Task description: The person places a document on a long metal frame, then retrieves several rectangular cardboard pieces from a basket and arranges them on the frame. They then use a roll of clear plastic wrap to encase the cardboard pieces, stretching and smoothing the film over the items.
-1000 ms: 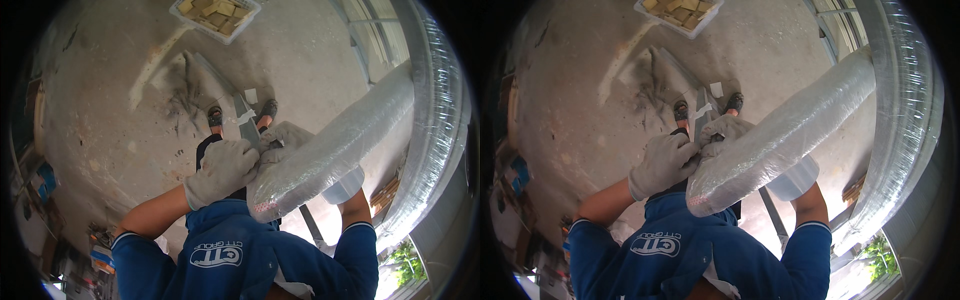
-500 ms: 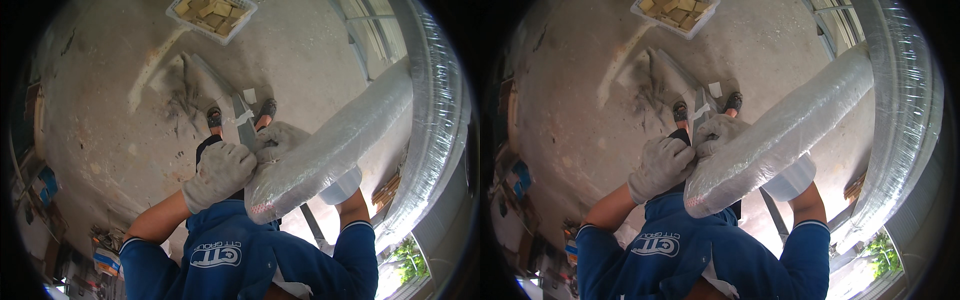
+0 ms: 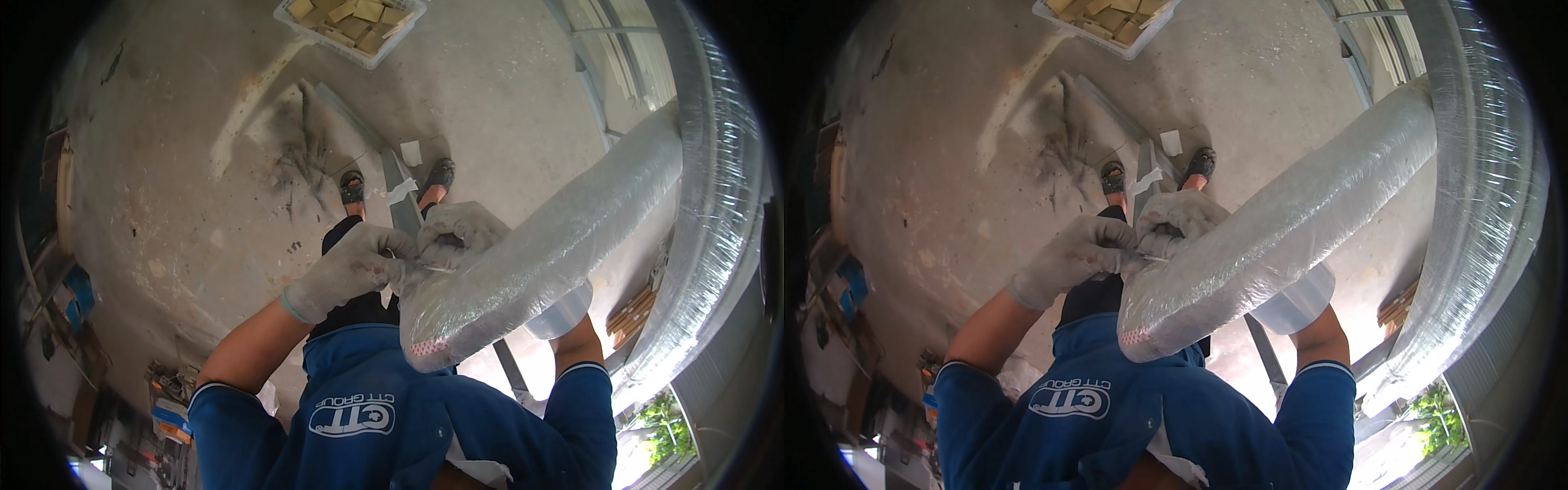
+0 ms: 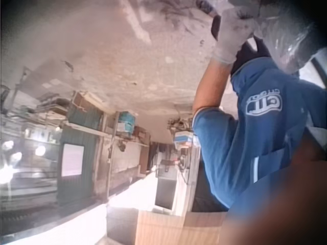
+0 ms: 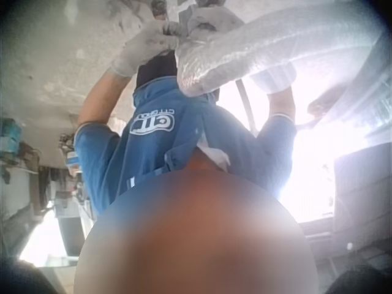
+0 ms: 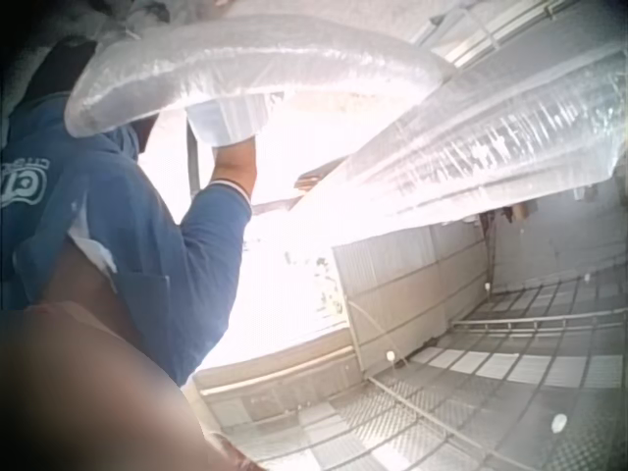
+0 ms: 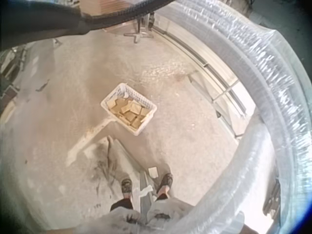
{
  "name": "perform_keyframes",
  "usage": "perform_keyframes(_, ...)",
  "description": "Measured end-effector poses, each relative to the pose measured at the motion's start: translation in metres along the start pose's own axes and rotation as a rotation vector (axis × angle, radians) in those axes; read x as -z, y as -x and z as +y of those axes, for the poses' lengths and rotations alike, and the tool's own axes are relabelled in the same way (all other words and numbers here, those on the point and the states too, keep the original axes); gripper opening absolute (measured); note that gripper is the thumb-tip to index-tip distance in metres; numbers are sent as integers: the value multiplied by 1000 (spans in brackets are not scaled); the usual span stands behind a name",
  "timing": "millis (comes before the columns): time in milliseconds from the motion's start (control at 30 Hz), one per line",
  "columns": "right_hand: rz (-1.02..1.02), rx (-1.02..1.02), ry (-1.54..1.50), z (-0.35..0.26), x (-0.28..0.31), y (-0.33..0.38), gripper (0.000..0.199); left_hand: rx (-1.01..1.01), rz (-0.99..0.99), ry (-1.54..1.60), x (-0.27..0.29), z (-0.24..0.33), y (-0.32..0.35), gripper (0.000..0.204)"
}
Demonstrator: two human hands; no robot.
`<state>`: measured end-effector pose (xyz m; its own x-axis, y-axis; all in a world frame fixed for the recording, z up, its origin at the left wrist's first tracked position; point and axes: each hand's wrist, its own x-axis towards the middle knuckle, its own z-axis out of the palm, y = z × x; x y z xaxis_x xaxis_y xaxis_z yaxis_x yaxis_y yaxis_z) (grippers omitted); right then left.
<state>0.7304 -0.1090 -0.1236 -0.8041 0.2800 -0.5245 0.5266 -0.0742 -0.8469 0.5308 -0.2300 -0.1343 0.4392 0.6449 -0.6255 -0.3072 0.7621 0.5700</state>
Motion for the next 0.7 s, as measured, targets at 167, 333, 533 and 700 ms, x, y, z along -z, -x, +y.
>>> perform_keyframes(167, 106, -11, -252, 13, 5, 0, 14, -64, 42, -19, -8, 1, -22, 14)
perform_keyframes(333, 83, -281, -271, 20, 23, 7, 8, -264, 75, -247, -12, -1, -49, 12)
perform_keyframes(533, -43, -523, -282, 27, 24, 16, 9, -348, 65, -558, -8, 2, -62, 12)
perform_keyframes(700, 160, -439, -442, 40, -7, 33, 8, -431, 145, -627, -11, 0, -69, 18)
